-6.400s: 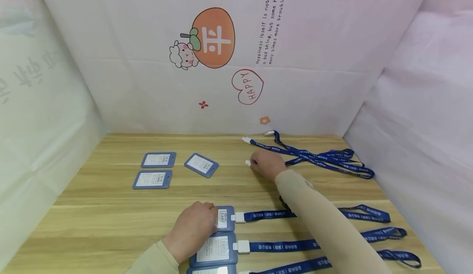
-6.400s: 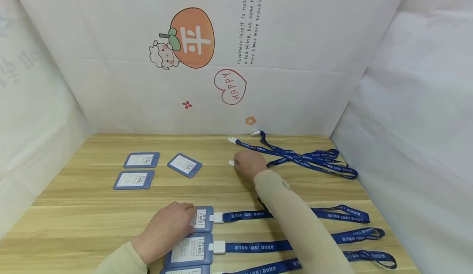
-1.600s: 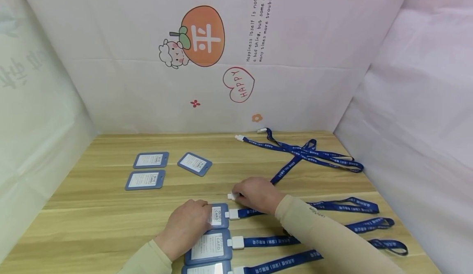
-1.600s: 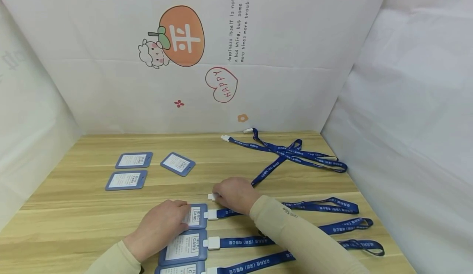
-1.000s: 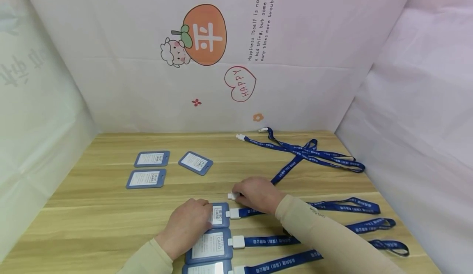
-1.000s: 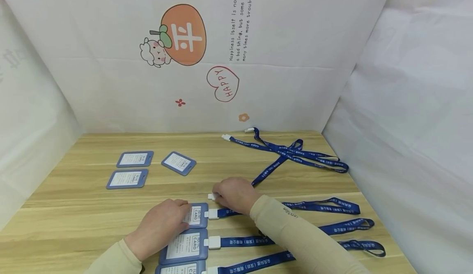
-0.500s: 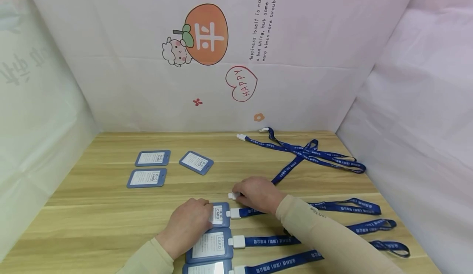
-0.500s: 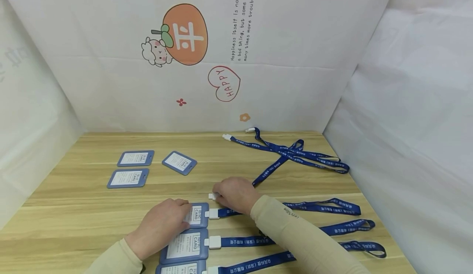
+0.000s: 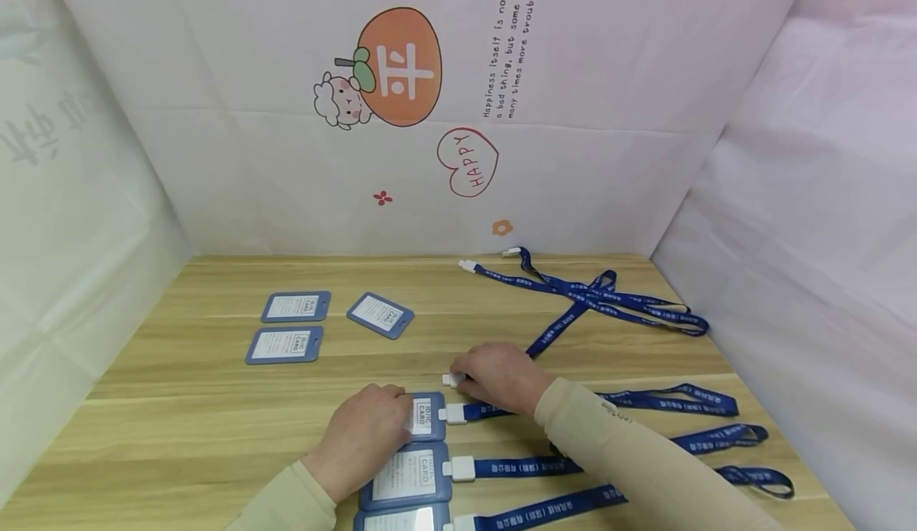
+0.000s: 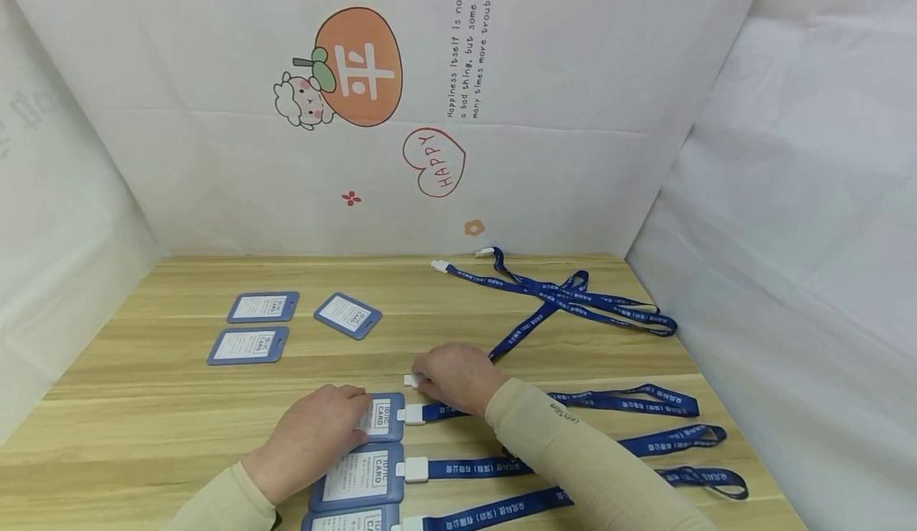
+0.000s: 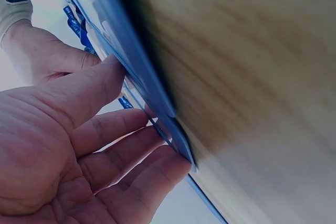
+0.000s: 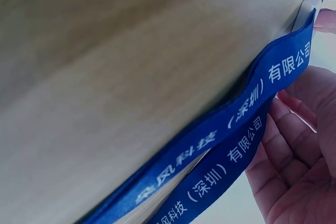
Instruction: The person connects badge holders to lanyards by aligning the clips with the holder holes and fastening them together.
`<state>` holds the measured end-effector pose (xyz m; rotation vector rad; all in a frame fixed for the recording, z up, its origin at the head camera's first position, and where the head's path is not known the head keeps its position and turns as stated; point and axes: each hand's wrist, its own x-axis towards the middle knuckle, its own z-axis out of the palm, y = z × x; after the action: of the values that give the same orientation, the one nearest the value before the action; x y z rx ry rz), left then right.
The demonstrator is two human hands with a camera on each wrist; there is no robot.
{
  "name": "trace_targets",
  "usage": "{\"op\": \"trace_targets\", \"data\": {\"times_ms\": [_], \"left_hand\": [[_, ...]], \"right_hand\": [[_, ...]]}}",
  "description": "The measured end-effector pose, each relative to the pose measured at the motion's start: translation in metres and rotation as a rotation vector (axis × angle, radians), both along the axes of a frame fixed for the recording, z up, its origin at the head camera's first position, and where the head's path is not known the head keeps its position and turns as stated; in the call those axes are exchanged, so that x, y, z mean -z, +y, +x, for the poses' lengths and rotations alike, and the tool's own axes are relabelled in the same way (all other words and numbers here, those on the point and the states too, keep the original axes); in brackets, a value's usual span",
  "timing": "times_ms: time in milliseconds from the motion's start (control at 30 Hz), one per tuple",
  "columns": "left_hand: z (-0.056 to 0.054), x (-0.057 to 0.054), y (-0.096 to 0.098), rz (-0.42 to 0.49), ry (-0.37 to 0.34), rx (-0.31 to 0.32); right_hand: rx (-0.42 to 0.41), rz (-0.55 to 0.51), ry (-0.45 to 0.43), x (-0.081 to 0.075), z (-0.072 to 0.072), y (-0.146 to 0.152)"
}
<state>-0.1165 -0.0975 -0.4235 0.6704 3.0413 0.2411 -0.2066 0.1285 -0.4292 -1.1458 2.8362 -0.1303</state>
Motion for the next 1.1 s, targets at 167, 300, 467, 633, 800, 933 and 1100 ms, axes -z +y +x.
{"op": "trace_targets", "data": {"times_ms": [167,300,467,633,800,933,1100], "left_hand": [[-0.001,0.000,0.000,-0.001,-0.014,0.003],[-0.001,-0.001,-0.001,0.007,-0.017,0.006],[0.000,-0.002,-0.002,0.012,-0.006,0.011],[-0.002,-0.004,-0.004,-0.004,0.019,0.021],[-0.007,-0.012,-0.008,-0.010,0.038,0.006],[-0.016,-0.018,-0.015,0.020,0.038,-0.021],[-0.038,-0.015,-0.027,0.027,0.058,-0.041]], "right_hand": [[0.005,0.009,0.001,0.000,0.001,-0.001],[0.007,0.012,0.004,0.001,0.001,-0.001],[0.004,0.009,0.006,0.000,0.001,-0.001],[0.006,0.004,-0.005,-0.001,0.001,0.000],[0.011,0.004,-0.017,-0.002,0.000,-0.001],[0.007,-0.003,-0.016,-0.002,0.000,-0.001],[0.001,-0.009,-0.013,-0.002,0.002,0.000]]}}
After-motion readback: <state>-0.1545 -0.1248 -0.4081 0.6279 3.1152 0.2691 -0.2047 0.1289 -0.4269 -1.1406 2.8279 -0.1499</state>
